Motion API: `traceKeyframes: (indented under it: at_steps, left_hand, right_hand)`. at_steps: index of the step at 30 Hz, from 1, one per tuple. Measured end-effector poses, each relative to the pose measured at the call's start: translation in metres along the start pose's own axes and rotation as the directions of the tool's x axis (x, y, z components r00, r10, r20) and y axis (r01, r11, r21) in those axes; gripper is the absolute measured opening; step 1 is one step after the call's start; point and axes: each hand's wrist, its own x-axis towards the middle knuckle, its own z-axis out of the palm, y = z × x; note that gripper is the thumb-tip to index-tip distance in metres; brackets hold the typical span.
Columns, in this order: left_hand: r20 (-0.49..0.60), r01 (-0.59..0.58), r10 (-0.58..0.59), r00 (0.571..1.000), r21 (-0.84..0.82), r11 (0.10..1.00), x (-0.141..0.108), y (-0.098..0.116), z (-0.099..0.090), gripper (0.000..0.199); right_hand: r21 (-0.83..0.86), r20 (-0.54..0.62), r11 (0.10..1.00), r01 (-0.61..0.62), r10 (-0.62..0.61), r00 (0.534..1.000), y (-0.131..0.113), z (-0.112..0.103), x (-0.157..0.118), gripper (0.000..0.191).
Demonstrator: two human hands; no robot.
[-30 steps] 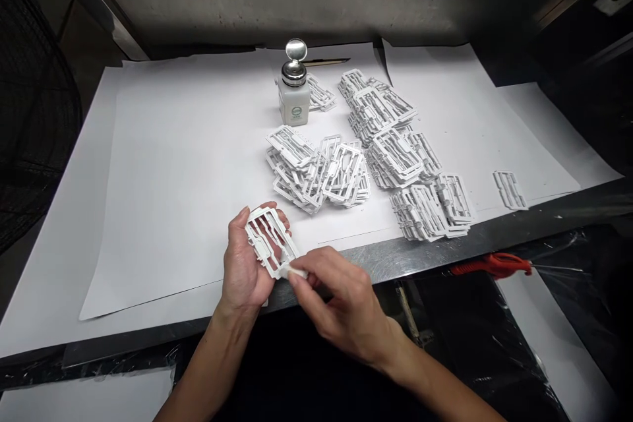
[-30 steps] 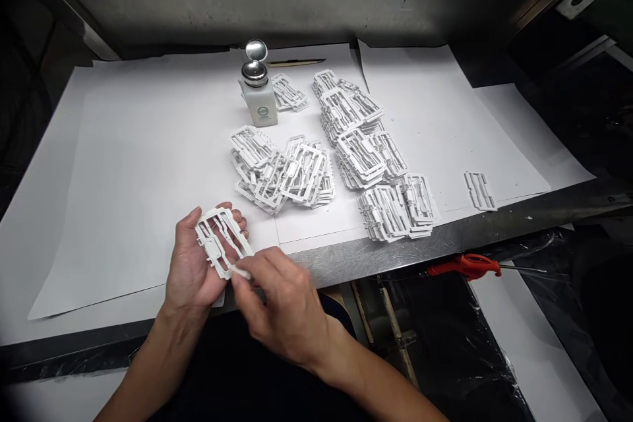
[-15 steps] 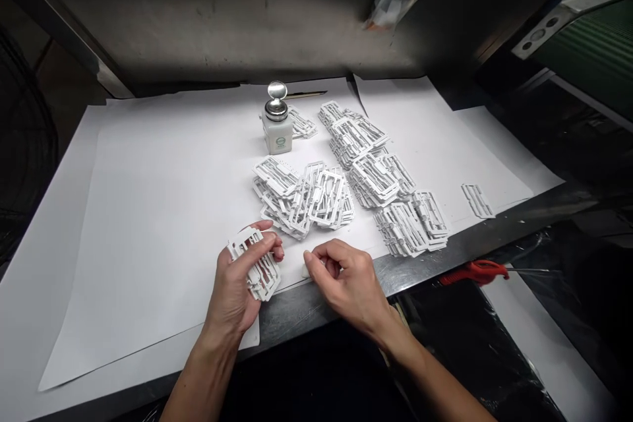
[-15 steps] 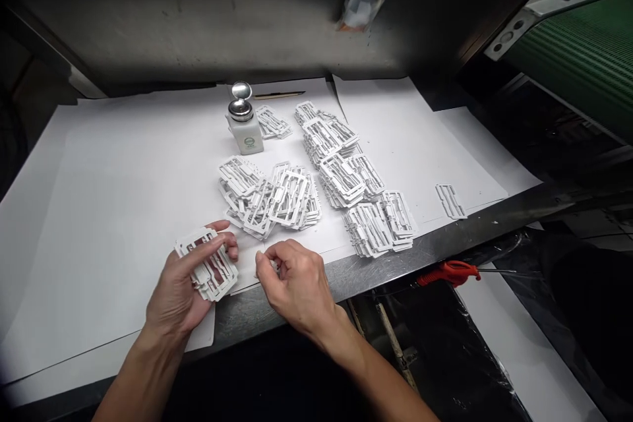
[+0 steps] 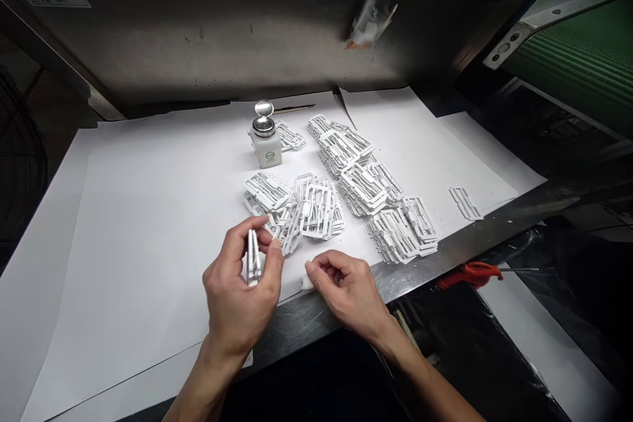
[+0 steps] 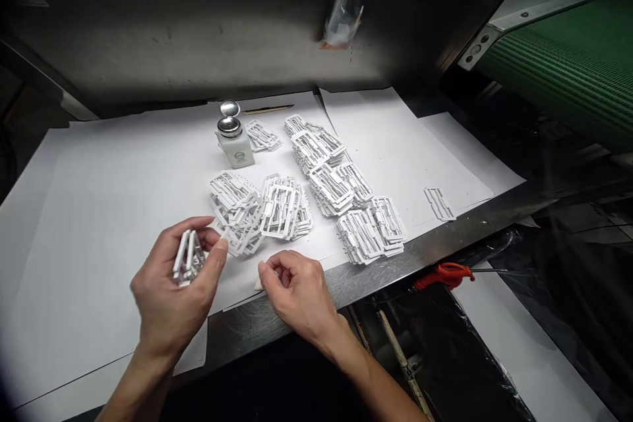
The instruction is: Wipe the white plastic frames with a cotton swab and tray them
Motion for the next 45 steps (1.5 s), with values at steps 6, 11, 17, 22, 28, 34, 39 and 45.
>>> traceKeyframes:
  at_steps: [6, 11, 17, 22, 28, 34, 39, 45]
  left_hand:
    - [-0.029, 0.332, -0.37, 0.929, -0.38, 0.863, -0.029, -0.008, -0.011, 0.033]
    - [0.332, 0.663, -0.598, 0.73, -0.56, 0.498, -0.043, -0.027, -0.02, 0.033]
    - [0.653, 0.835, -0.522, 0.549, -0.401, 0.377, -0.024, -0.035, -0.025, 0.026]
    - [0.576, 0.74, -0.495, 0.65, -0.335, 0.583, -0.021, -0.041, -0.022, 0.018]
    - [0.368, 0.618, -0.513, 0.775, -0.275, 0.736, -0.03, -0.043, -0.014, 0.019]
    - [0.29, 0.615, -0.544, 0.788, -0.318, 0.721, -0.029, -0.039, -0.019, 0.021]
    - [0.354, 0.659, -0.559, 0.749, -0.32, 0.68, -0.028, -0.039, -0.02, 0.02]
    - [0.369, 0.65, -0.541, 0.756, -0.32, 0.689, -0.034, -0.036, -0.015, 0.022]
  right_hand:
    - [0.415, 0.297, 0.884, -0.217, 0.094, 0.95, -0.001, -0.002, 0.004, 0.027]
    - [0.459, 0.384, 0.858, -0.231, 0.043, 0.922, 0.001, -0.006, 0.002, 0.026]
    - [0.345, 0.623, 0.868, -0.357, 0.073, 0.779, 0.012, -0.013, -0.001, 0.029]
    - [0.294, 0.491, 0.887, -0.356, 0.18, 0.852, 0.01, -0.018, -0.006, 0.029]
    - [0.13, 0.193, 0.984, 0.118, -0.141, 0.971, -0.006, -0.001, -0.031, 0.019]
    - [-0.138, 0.178, 0.931, 0.336, -0.311, 0.934, 0.001, 0.004, -0.039, 0.016]
    - [-0.147, 0.017, 0.963, 0.224, -0.224, 0.974, 0.007, -0.015, -0.027, 0.014]
    - [-0.154, 0.009, 0.931, 0.331, -0.334, 0.943, -0.004, -0.003, -0.014, 0.017]
